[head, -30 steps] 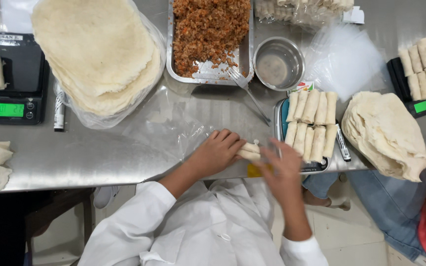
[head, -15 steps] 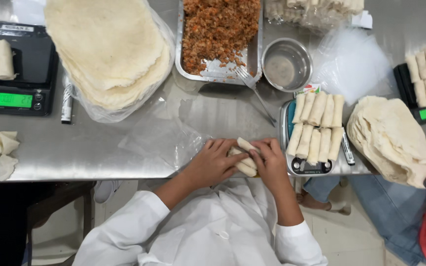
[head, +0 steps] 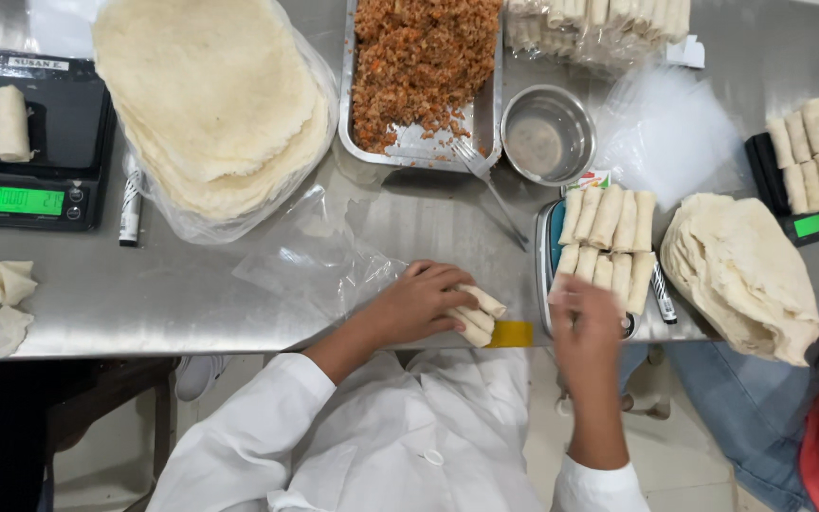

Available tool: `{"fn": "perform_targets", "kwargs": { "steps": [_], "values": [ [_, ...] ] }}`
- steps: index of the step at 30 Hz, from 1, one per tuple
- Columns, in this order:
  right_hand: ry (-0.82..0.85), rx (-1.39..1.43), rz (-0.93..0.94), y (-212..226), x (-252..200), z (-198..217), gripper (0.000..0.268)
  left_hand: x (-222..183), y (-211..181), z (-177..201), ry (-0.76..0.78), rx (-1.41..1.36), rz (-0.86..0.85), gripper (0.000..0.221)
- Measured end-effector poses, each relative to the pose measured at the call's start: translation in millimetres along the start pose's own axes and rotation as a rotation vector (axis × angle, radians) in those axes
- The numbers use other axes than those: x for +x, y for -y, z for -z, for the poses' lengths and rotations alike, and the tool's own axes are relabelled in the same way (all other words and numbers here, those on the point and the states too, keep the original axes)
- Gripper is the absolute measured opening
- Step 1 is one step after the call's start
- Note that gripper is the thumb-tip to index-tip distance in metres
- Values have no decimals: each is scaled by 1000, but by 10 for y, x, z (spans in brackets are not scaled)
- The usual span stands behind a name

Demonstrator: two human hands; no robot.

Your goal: The person places a filling onto dough wrappers, rolls them into cylinders, and places multiple finished rolls into small plastic bags, then uses a marker to label a sticker.

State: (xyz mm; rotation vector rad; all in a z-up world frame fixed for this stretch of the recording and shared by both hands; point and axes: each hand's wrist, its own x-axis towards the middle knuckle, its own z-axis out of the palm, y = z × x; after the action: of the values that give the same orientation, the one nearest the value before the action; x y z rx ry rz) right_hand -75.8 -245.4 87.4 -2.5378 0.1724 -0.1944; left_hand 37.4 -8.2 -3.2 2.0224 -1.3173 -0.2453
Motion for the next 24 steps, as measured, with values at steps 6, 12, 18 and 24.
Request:
{"fn": "perform_targets", "kwargs": {
  "steps": [6,12,18,24],
  "values": [
    [-317,-331,-5,-837,100,26,46,125,51,117,114,-161,63,62],
    [-92,-34,38,120,114,-467,25,-60,-18,124,112,-129,101,60],
    [247,-15,219,-131,222,-661,30,-121,-90,192,96,-89,94,57],
    [375,-67,240,4,-165,-747,96,-141,-127,34,-34,119,50,57]
  ]
}}
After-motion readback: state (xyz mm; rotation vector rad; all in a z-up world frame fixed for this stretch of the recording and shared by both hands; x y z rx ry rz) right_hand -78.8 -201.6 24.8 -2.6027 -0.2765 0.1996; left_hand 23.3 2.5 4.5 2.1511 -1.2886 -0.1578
